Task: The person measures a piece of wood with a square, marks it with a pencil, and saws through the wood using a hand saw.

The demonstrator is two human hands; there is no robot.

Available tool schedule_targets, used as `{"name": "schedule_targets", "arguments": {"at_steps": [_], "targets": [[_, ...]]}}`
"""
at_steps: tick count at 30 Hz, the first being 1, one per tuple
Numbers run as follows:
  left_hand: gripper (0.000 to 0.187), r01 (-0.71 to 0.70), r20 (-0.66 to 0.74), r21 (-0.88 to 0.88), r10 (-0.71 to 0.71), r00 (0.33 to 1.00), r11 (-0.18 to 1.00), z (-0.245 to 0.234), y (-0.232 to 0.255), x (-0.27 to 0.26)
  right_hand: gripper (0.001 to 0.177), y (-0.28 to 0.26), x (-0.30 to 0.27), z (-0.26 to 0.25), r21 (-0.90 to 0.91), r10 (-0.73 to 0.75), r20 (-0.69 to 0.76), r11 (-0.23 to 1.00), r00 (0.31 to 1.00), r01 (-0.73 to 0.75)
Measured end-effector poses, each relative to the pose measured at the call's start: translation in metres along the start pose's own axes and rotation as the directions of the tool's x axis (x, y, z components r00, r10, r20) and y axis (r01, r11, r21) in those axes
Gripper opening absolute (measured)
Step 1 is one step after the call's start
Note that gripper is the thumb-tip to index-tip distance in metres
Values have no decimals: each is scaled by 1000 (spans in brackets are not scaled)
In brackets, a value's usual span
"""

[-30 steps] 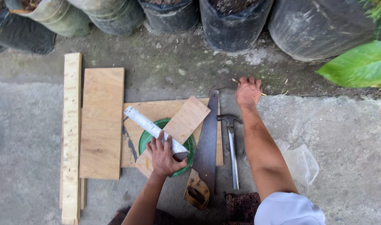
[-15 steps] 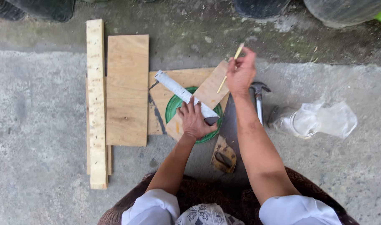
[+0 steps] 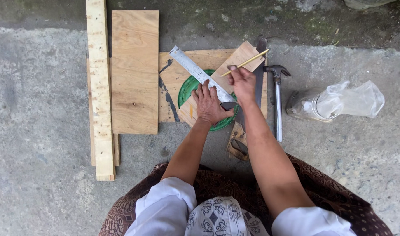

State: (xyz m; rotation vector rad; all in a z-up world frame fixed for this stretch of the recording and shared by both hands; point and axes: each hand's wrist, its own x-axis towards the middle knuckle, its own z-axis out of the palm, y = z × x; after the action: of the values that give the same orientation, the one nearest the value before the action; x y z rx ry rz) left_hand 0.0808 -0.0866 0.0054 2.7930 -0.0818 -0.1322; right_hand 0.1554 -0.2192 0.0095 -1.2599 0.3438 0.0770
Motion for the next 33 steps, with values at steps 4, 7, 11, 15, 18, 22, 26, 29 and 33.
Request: {"name": "schedule_targets", "arguments": {"at_steps": [4, 7, 11, 15, 18, 22, 26, 29, 33], "targets": [[123, 20, 83, 33, -22, 996, 999, -2, 1, 4, 17, 10, -1, 21, -589, -204, 104, 776, 973, 226], [125, 17, 67, 52, -20, 998, 999, -7, 5, 3, 16, 19, 12, 29, -462, -200, 137, 853, 970, 241], [122, 35, 138, 90, -47, 989, 995, -5, 4, 4, 15, 52, 29, 21, -239, -217, 182, 936, 959, 257], [126, 33, 137, 108, -48, 989, 994, -9, 7, 7, 15, 65, 37, 18, -138, -200, 223, 962, 954, 234], [127, 34, 127, 96, -46, 991, 995, -10, 8, 6, 14, 64, 34, 16, -119, -176, 240, 971, 955, 209], [125, 41, 156, 106, -57, 986, 994, -11, 9, 6, 13, 53, 20, 13, -196, -194, 270, 948, 943, 251], [125, 36, 132, 108, -50, 990, 993, -11, 10, 6, 14, 38, 1, 1, -323, -208, 269, 900, 940, 292], [127, 42, 133, 118, -58, 989, 992, -11, 11, 5, 14, 27, -11, -11, -370, -223, 297, 870, 929, 327], [126, 49, 143, 121, -67, 987, 991, -14, 14, 5, 16, 4, -24, -27, -458, -223, 379, 798, 898, 392]]}}
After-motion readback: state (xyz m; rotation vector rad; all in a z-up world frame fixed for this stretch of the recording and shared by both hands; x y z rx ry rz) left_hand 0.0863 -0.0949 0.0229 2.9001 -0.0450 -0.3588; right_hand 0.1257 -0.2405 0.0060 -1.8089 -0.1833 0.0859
